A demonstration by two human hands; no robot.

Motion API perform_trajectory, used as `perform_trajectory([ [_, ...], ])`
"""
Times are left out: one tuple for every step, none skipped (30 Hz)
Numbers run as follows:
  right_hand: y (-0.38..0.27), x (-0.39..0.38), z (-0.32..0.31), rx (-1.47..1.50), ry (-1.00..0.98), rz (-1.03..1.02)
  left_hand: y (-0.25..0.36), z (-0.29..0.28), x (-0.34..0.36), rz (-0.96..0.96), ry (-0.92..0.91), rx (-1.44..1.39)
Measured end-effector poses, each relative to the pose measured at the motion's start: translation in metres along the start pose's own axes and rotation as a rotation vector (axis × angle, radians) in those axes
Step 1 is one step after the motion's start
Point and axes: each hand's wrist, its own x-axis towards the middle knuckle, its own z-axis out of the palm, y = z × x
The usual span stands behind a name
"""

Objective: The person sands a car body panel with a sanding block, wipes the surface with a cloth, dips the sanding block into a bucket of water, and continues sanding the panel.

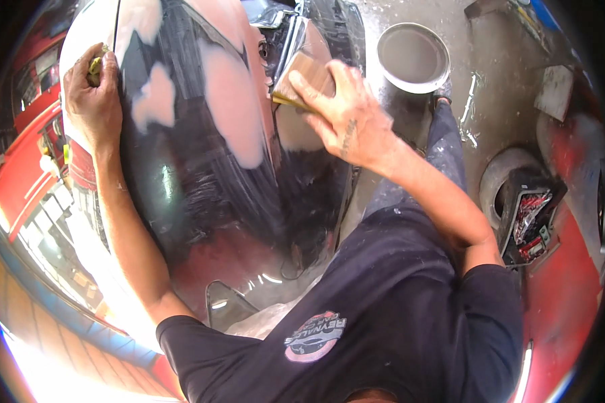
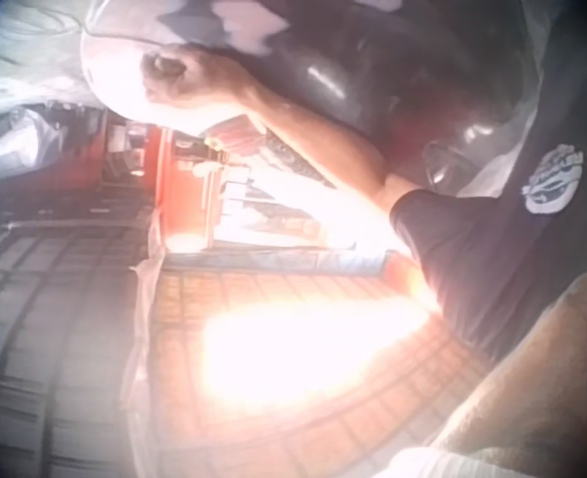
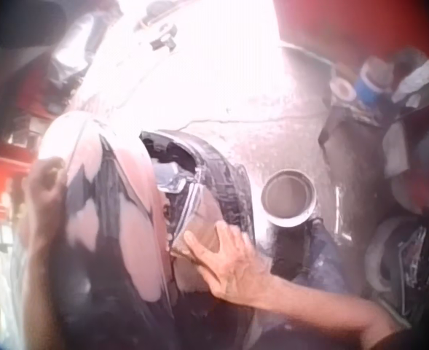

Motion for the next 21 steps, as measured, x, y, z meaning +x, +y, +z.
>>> perform_trajectory([
  [0.004, 0.006, -0.003, -0.074, 0.033, 0.008, -0.001, 0.001, 0.000, 0.002, -0.003, 0.001],
  [0.002, 0.005, -0.003, -0.071, 0.033, 0.011, -0.001, 0.002, -0.001, 0.009, -0.004, 0.000],
  [-0.004, 0.003, -0.005, -0.043, -0.017, 0.060, -0.002, 0.000, -0.001, 0.013, -0.003, 0.000],
  [-0.008, 0.002, -0.008, -0.021, -0.062, 0.103, 0.000, -0.001, 0.001, 0.012, 0.005, 0.000],
  [-0.017, -0.005, -0.005, 0.023, 0.004, 0.064, 0.003, -0.002, 0.002, 0.010, -0.007, 0.015],
  [-0.018, -0.008, -0.002, 0.106, -0.017, 0.111, 0.004, -0.002, 0.000, 0.008, -0.032, 0.029],
  [-0.014, -0.007, -0.002, 0.116, -0.017, 0.083, 0.000, -0.001, 0.000, 0.007, -0.035, 0.027],
  [-0.008, -0.004, -0.002, 0.127, -0.017, 0.056, -0.006, 0.000, 0.001, 0.014, -0.037, 0.027],
  [-0.003, 0.002, -0.002, 0.021, 0.018, 0.043, -0.007, -0.001, 0.003, 0.022, -0.037, 0.028],
  [0.001, 0.006, -0.002, -0.084, 0.053, 0.031, -0.006, -0.001, 0.002, 0.023, -0.040, 0.029],
  [0.003, 0.007, -0.001, -0.100, 0.059, 0.038, -0.005, 0.000, 0.000, 0.005, -0.052, 0.024],
  [-0.004, 0.004, -0.002, -0.100, 0.061, 0.035, -0.001, 0.000, 0.001, -0.011, -0.059, 0.020],
  [-0.014, -0.003, -0.002, -0.028, 0.031, 0.068, 0.004, -0.001, -0.001, -0.027, -0.055, 0.019],
  [-0.019, -0.007, 0.000, 0.043, 0.001, 0.102, 0.002, -0.002, 0.001, -0.029, -0.049, 0.018],
  [-0.016, -0.008, 0.003, 0.151, 0.011, 0.107, 0.000, -0.001, 0.002, -0.010, -0.048, 0.020],
  [-0.010, -0.006, 0.004, 0.152, 0.010, 0.109, -0.002, -0.001, 0.002, 0.009, -0.046, 0.022],
  [-0.003, -0.001, 0.002, 0.019, 0.046, 0.046, -0.003, 0.000, 0.002, 0.010, -0.048, 0.021],
  [0.001, 0.004, 0.000, -0.111, 0.082, -0.016, -0.004, -0.001, 0.001, 0.001, -0.053, 0.024],
  [0.004, 0.009, -0.004, -0.162, 0.075, 0.017, -0.004, -0.002, 0.001, -0.008, -0.058, 0.027],
  [-0.002, 0.005, -0.003, -0.159, 0.075, 0.018, -0.004, -0.003, 0.000, -0.008, -0.060, 0.029],
  [-0.011, 0.001, -0.005, -0.083, 0.046, 0.035, -0.001, -0.002, 0.002, 0.001, -0.053, 0.033],
])
